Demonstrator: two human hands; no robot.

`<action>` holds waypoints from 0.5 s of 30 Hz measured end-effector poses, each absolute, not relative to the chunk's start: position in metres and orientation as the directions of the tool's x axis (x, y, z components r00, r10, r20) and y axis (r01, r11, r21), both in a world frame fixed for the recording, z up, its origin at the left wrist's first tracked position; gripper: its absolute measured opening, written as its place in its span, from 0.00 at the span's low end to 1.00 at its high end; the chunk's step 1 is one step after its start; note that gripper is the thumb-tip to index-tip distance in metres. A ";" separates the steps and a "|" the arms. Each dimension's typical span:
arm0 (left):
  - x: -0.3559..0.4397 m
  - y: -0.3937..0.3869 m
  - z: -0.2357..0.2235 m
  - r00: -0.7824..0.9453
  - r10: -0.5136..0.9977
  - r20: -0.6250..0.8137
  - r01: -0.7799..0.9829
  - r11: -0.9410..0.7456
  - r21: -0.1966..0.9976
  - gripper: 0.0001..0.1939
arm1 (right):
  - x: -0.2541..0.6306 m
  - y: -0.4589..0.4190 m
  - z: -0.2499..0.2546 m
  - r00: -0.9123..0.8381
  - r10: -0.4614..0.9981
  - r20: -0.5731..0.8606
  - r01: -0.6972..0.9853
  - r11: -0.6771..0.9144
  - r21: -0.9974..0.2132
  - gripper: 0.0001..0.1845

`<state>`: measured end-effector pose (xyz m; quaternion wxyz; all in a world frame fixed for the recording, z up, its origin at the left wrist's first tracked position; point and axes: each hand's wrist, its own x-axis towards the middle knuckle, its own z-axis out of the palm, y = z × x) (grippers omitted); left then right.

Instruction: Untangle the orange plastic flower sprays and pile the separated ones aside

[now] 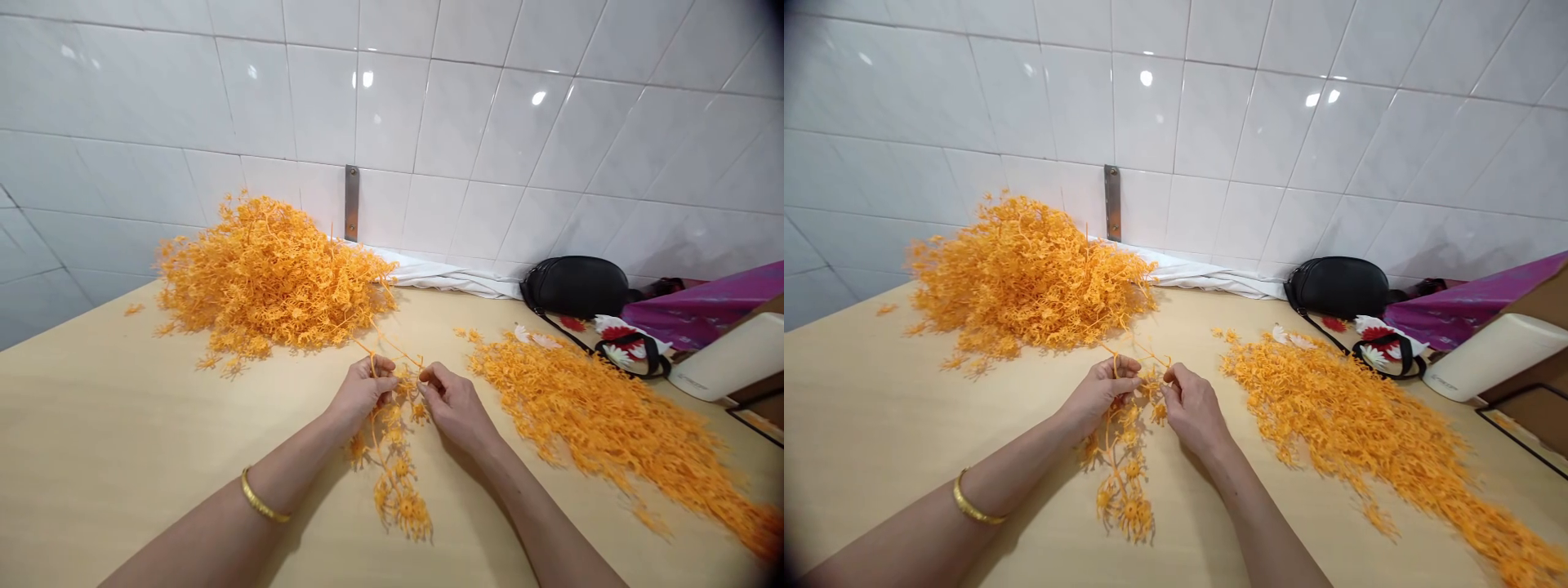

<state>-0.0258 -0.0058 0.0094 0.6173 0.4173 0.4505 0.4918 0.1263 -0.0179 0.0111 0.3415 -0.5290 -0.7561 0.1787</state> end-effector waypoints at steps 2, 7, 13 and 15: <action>-0.025 -0.006 0.010 0.137 0.979 -0.150 -0.178 0.174 0.969 0.13 | 0.127 -0.017 0.010 -0.223 0.921 0.321 0.699 0.380 -0.606 0.08; -0.023 -0.006 0.008 0.172 0.978 -0.121 -0.056 0.133 0.990 0.11 | 0.129 -0.014 0.009 -0.219 0.920 0.326 0.757 0.371 -0.537 0.13; -0.024 -0.001 -0.005 0.068 0.997 0.019 0.132 -0.028 0.991 0.06 | 0.131 -0.020 0.019 -0.378 0.902 0.209 0.721 0.428 -0.545 0.08; -0.026 -0.001 -0.008 0.031 0.992 0.123 0.218 -0.127 0.968 0.04 | 0.133 -0.022 0.020 -0.401 0.897 0.184 0.720 0.433 -0.542 0.03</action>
